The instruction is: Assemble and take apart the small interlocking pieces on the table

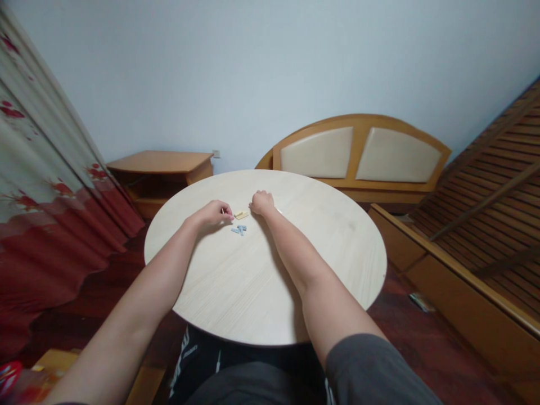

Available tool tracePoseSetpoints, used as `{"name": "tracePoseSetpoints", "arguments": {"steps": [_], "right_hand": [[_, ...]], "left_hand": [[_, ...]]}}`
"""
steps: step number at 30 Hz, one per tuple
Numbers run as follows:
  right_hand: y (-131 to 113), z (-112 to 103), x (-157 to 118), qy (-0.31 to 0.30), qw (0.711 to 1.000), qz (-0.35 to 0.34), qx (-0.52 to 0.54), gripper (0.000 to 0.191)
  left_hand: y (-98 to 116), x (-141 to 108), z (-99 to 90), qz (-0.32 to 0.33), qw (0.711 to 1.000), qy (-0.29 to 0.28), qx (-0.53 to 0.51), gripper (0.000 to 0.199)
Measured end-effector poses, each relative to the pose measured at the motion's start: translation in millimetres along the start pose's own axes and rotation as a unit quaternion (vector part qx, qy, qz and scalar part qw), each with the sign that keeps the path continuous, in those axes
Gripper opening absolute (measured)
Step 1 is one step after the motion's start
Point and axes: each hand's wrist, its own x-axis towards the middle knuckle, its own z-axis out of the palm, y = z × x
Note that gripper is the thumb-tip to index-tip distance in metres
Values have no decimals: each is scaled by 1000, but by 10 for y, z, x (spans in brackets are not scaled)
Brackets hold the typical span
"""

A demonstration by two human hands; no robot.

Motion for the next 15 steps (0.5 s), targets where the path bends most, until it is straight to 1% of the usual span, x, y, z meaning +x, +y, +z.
{"name": "tracePoseSetpoints", "arguments": {"steps": [4,6,8,10,13,15], "right_hand": [[-35,0,-39,-7,999,25,28,16],[4,-49,-108,-18,999,19,37,9],[68,-128,-217,-18,999,0,39,6],[141,-212,-368,14,998,-31,52,9],[229,-292,-644,94,988,-71,96,16],[261,-300,-815,115,982,-95,112,18]], "left_hand": [[4,15,1,11,1000,12,0,18],[22,16,2,16,1000,25,4,16],[57,22,12,23,999,43,18,16],[116,31,39,38,997,63,37,18],[252,37,123,75,991,95,62,20],[366,27,203,99,987,105,75,21]]}}
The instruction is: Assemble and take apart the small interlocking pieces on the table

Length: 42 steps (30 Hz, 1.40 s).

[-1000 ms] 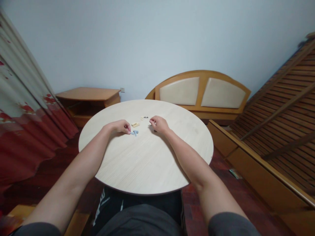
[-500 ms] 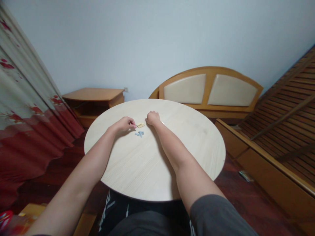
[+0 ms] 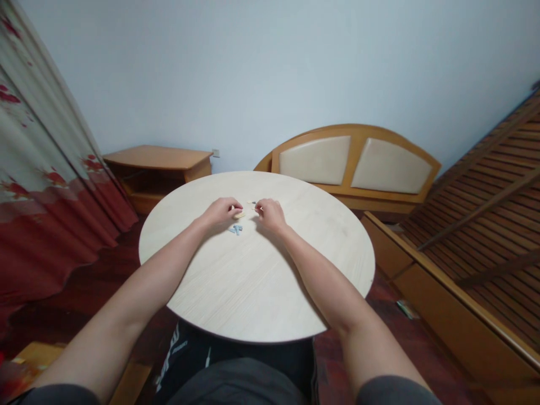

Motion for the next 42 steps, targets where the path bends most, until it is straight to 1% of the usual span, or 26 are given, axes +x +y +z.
{"name": "tracePoseSetpoints", "arguments": {"steps": [2,4,8,14,23,31,42], "right_hand": [[-14,-15,-118,-10,1000,-25,7,20],[-31,-11,-172,-15,999,-40,15,22],[-52,-4,-162,-8,998,-52,31,20],[-22,27,-152,13,997,-62,51,18],[-26,80,-158,25,994,-69,77,14],[-36,73,-171,32,996,-62,64,11],[0,80,-146,34,994,-83,62,18]], "left_hand": [[127,-11,65,17,1000,-4,13,21],[231,-27,126,22,999,-13,32,20],[318,-49,209,9,997,-19,74,21],[293,-39,249,0,995,-14,96,25],[299,-47,227,-1,997,-3,71,20],[244,-33,258,-4,998,13,64,21],[233,-32,268,-15,998,8,61,19]]}}
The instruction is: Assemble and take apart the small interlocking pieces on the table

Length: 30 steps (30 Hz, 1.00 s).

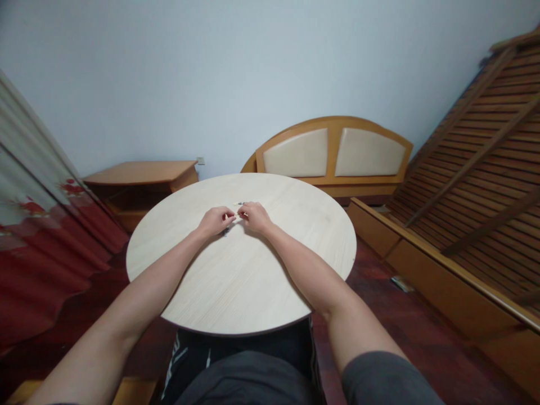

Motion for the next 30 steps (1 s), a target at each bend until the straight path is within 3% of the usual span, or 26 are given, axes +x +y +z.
{"name": "tracePoseSetpoints", "arguments": {"steps": [12,24,30], "right_hand": [[-20,-25,14,15,1000,5,9,16],[-82,-67,3,-1,1000,26,10,14],[-90,-77,-7,6,1000,10,8,18]], "left_hand": [[12,-4,5,10,1000,-3,7,33],[3,-3,6,10,1000,14,-16,24],[-23,0,31,17,999,19,-21,30]]}}
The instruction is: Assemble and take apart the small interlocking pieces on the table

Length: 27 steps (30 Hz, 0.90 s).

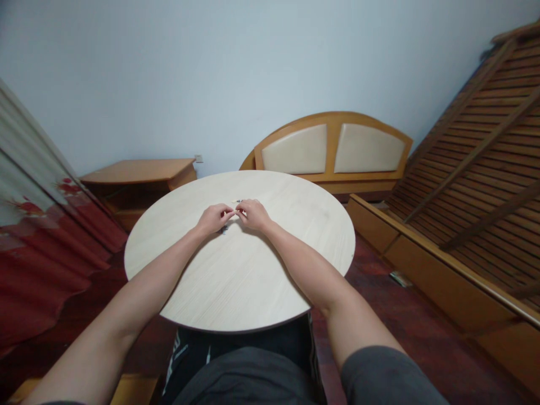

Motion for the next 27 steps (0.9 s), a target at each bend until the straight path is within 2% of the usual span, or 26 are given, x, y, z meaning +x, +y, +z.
{"name": "tracePoseSetpoints", "arguments": {"steps": [5,27], "right_hand": [[4,-2,3,4,1000,-3,1,25],[-29,-17,0,-3,1000,10,-3,23]], "left_hand": [[-14,-5,4,23,1000,18,-11,36],[9,1,-29,18,1000,22,-6,25]]}}
